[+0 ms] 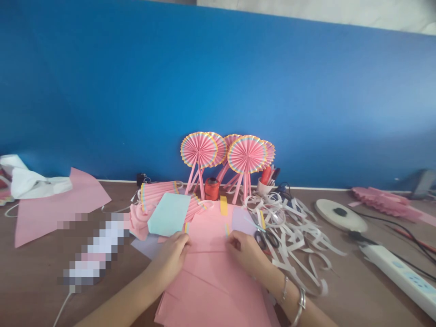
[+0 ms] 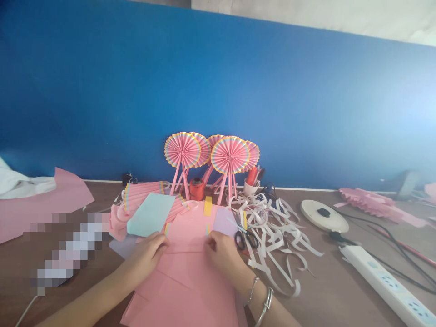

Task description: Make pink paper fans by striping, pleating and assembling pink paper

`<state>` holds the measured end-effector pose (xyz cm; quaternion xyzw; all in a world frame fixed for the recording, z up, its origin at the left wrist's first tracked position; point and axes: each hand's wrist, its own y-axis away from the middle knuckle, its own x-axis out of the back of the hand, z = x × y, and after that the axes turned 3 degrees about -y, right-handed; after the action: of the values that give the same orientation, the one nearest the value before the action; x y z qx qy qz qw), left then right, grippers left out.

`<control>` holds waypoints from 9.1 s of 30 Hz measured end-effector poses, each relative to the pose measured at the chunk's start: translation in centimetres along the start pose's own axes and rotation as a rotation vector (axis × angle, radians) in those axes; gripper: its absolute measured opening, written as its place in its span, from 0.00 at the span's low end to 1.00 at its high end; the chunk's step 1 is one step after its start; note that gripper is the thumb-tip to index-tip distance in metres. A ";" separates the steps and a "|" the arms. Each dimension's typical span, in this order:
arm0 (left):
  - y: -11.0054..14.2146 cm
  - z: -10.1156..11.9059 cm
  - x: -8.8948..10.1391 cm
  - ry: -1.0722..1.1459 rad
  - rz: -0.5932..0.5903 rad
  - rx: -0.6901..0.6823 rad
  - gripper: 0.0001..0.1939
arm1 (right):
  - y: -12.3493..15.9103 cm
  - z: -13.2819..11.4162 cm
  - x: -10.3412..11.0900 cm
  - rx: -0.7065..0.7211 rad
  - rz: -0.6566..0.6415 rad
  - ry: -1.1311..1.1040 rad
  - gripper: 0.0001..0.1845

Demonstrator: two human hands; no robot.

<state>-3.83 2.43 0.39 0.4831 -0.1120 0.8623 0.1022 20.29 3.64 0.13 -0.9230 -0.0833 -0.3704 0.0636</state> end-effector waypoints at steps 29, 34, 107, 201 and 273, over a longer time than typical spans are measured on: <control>0.2 1.0 0.4 -0.617 0.025 -0.507 0.15 | 0.9 -1.5 1.1 0.471 -0.181 0.514 0.16; 0.0 -0.4 1.1 -0.573 0.091 -0.470 0.11 | 1.0 -1.1 2.3 0.436 -0.196 0.496 0.16; -0.2 -0.5 0.4 0.147 0.043 0.002 0.08 | 0.2 -0.6 0.9 0.052 -0.027 0.012 0.06; 1.0 1.1 2.6 -0.254 -0.015 -0.312 0.05 | 0.1 0.2 4.3 -0.375 0.050 -1.132 0.17; 0.2 0.4 1.0 -0.127 -0.132 -0.201 0.12 | 1.0 -1.3 1.9 0.255 -0.184 0.076 0.05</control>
<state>-4.07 2.18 1.44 0.5305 -0.1720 0.8058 0.1991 21.01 2.60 2.34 -0.8811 -0.2112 -0.3959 0.1492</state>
